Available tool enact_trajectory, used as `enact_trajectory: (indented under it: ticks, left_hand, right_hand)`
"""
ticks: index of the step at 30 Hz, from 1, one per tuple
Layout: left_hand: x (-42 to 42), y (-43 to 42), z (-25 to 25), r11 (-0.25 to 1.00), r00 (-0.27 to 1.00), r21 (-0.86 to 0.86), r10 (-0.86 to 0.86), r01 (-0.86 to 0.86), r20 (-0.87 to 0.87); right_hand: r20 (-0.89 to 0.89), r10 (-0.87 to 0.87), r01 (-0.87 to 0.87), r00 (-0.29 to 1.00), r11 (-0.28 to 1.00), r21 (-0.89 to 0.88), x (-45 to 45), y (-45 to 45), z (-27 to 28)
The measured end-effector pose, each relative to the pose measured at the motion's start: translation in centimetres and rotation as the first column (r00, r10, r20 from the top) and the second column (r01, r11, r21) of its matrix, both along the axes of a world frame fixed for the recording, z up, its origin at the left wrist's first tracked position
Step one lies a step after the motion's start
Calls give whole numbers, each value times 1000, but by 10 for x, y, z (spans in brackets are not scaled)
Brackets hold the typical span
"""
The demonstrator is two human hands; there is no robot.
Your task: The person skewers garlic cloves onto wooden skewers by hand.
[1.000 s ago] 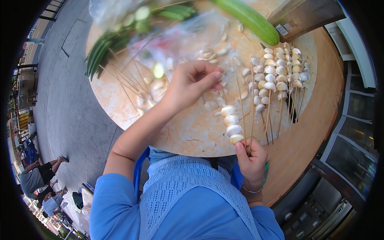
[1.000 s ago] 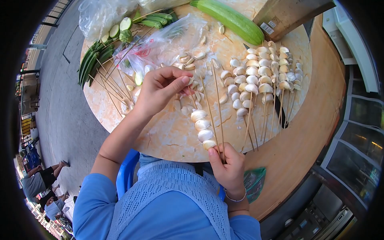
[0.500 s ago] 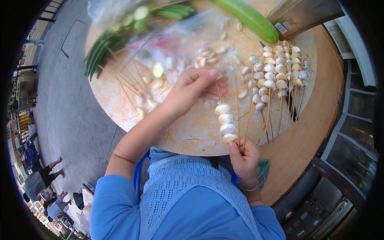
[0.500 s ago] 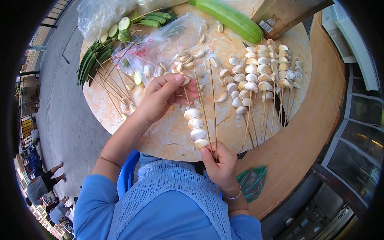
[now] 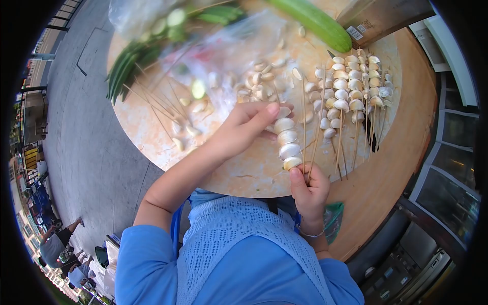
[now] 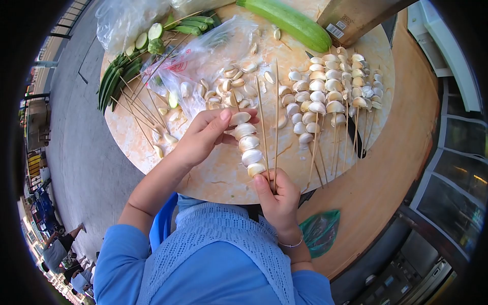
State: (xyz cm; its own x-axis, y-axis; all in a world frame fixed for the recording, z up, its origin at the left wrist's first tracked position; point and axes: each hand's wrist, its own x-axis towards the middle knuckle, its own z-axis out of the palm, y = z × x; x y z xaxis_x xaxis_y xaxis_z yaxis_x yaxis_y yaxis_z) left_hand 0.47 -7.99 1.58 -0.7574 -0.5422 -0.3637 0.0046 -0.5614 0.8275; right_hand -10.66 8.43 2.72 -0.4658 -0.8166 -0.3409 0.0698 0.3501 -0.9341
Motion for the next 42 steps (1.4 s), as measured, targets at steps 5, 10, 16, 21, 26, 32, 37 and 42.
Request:
enact_trajectory:
  ticks: [5,10,16,21,26,32,37,42]
  left_hand:
    - [-15,-31,4,929,983,-324,180,-180,-30]
    - [-56,-64,-13,185,968,-968,151,169,198]
    - [-76,-71,-30,-26,865,-894,263,448,427]
    - [-63,-68,-25,-87,906,-916,207,392,368]
    - [-46,-51,0,910,990,-402,136,-108,44]
    - [-40,-37,6,949,953,216,265,-230,-148]
    - [-39,-36,8,944,950,218,281,-248,-138]
    - [-38,-33,6,953,948,161,282,-258,-147]
  right_hand:
    - [43,-196,199,980,975,-100,-15,12,5]
    - [23,-235,236,972,967,-98,-23,23,4]
    - [64,-238,242,969,969,-56,-19,24,5]
    - [76,-202,207,976,976,-69,-17,21,1]
    - [-49,-118,116,992,993,-33,-17,19,0]
    - [-88,-97,92,991,994,-57,-11,9,2]
    - [-109,-82,76,991,996,-54,-12,8,2]
    - [-96,-90,89,991,996,-23,-12,9,6]
